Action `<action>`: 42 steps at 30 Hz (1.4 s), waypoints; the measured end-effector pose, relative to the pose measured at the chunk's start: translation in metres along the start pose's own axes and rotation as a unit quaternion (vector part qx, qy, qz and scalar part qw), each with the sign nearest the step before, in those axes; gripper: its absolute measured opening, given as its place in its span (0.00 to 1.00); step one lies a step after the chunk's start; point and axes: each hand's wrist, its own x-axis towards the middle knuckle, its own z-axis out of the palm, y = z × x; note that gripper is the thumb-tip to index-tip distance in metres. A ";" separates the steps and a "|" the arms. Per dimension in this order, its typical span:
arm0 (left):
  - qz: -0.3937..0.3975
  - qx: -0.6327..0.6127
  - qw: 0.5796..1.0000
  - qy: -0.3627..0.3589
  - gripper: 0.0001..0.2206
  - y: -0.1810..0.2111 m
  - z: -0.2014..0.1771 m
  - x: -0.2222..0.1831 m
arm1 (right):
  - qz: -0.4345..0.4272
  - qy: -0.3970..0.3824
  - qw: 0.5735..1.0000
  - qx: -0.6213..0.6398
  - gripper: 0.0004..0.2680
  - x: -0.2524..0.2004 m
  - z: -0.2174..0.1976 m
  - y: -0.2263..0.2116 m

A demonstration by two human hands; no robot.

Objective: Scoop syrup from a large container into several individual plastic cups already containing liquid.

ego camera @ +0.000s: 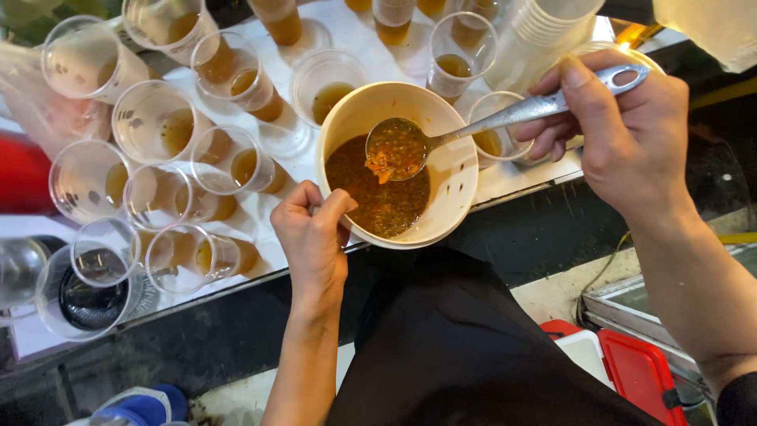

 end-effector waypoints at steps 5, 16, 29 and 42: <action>0.013 0.009 1.000 0.007 0.16 0.004 0.001 0.000 | -0.021 0.013 1.000 -0.015 0.10 -0.001 -0.002 -0.003; 0.004 0.020 1.000 0.013 0.16 -0.002 0.013 0.006 | -0.002 0.105 0.994 0.033 0.10 -0.016 -0.044 -0.005; -0.009 -0.006 1.000 0.000 0.18 -0.006 0.000 0.009 | 0.032 0.208 0.970 -0.125 0.12 -0.051 -0.098 0.032; -0.022 0.002 0.997 0.068 0.15 -0.016 -0.056 -0.005 | -0.130 0.085 0.944 -0.292 0.05 -0.112 -0.035 0.057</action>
